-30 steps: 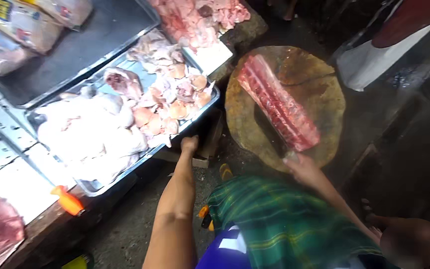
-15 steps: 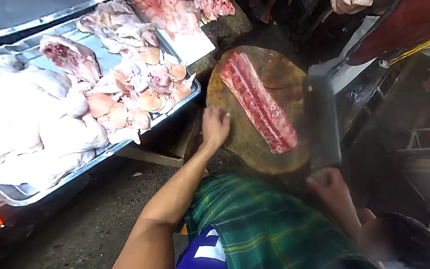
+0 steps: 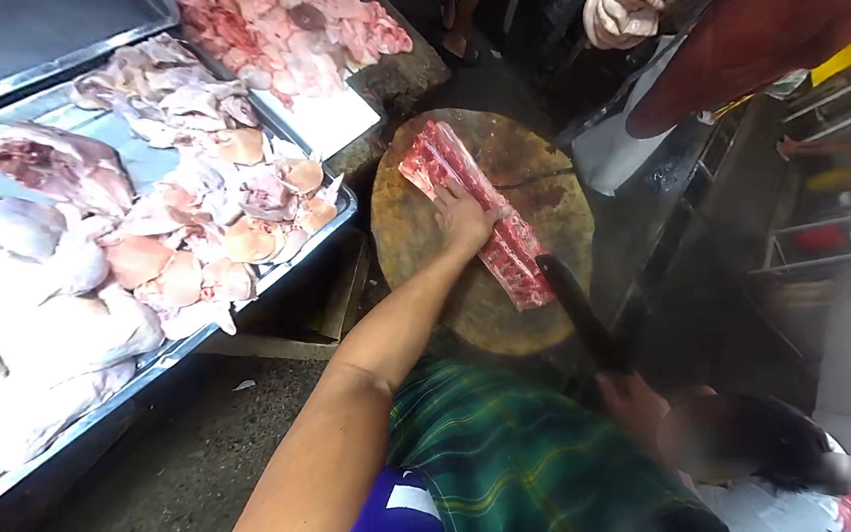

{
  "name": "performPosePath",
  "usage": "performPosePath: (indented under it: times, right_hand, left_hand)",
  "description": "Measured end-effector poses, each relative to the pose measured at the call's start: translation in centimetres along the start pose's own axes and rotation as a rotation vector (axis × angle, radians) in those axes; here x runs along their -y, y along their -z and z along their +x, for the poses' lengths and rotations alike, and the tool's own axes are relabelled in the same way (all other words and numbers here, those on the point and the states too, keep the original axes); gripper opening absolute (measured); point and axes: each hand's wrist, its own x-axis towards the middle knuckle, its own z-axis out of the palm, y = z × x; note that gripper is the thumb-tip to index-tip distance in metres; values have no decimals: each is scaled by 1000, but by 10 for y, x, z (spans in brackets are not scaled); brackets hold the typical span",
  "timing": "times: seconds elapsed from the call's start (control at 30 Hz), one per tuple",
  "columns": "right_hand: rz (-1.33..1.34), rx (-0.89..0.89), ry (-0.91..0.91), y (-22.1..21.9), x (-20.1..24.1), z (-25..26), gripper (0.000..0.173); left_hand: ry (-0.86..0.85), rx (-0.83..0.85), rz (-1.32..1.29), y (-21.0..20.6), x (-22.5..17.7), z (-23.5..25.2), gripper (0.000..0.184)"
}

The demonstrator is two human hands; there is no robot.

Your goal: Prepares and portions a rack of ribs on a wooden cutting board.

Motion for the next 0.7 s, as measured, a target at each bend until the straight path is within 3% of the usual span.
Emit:
performPosePath:
  times: [0.23, 0.7]
  right_hand:
    - [-95, -194, 128, -8, -21, 4, 45]
    - [-110, -179, 157, -9, -39, 9, 42]
  left_hand:
    - [67, -40, 114, -7, -31, 4, 128]
    - [68, -59, 118, -5, -25, 1, 123]
